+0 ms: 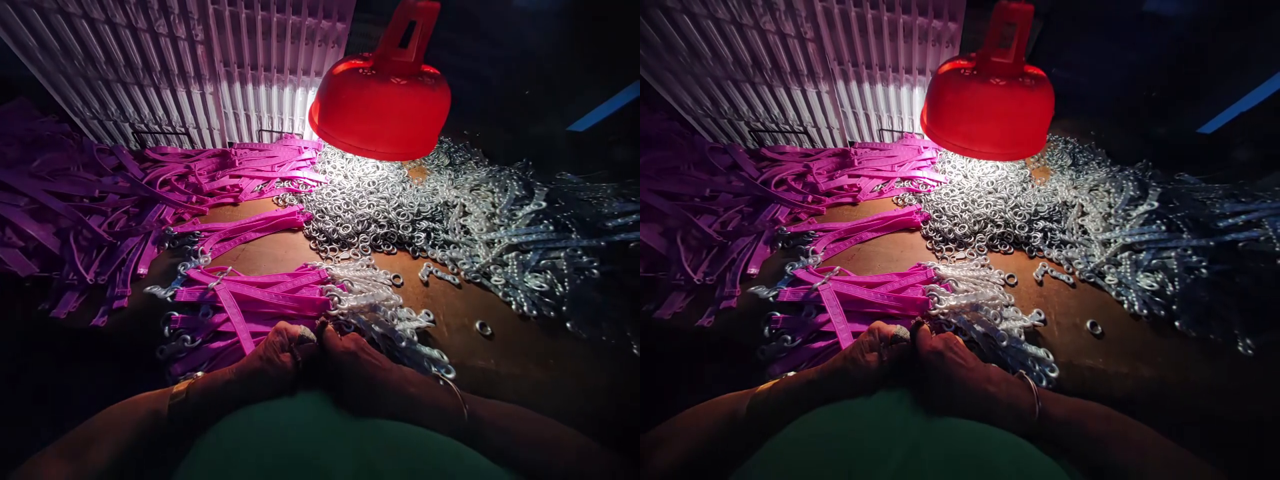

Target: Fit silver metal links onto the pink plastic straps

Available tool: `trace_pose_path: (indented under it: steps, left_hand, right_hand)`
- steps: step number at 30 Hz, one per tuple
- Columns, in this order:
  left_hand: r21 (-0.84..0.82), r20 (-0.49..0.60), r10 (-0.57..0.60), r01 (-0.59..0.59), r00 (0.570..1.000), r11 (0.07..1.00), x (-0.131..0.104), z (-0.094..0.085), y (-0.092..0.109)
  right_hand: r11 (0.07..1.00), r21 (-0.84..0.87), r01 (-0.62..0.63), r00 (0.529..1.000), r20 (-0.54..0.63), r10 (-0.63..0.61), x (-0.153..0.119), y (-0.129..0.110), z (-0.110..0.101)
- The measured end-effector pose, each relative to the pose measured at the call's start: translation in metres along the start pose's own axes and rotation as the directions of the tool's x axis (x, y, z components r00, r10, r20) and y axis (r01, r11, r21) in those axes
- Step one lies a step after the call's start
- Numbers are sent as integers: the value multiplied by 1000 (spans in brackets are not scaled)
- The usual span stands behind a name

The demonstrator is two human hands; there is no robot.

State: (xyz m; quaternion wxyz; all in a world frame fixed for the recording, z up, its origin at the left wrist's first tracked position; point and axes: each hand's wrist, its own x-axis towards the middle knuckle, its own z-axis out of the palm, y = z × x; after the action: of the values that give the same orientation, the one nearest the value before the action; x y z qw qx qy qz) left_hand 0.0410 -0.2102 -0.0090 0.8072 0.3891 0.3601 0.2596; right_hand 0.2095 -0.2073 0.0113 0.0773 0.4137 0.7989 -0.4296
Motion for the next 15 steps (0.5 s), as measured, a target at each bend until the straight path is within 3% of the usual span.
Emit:
trace_pose_path:
  steps: [5, 9, 12, 15]
  left_hand:
    - [-30, -18, -18, 17, 1000, 999, -1, 1, 5]
    - [-7, 30, -109, 109, 994, 994, 0, -1, 16]
    - [231, 42, -30, 19, 999, 973, 0, -13, 26]
    - [517, -37, 32, -8, 999, 856, -5, -37, 47]
  right_hand:
    - [995, 27, 97, 989, -118, -93, 0, 18, 10]
    - [988, 67, 138, 980, -152, -127, -3, 25, 10]
    - [989, 40, 145, 979, -148, -138, -11, 16, -5]
    - [986, 80, 144, 958, -262, -118, -18, 8, -21]
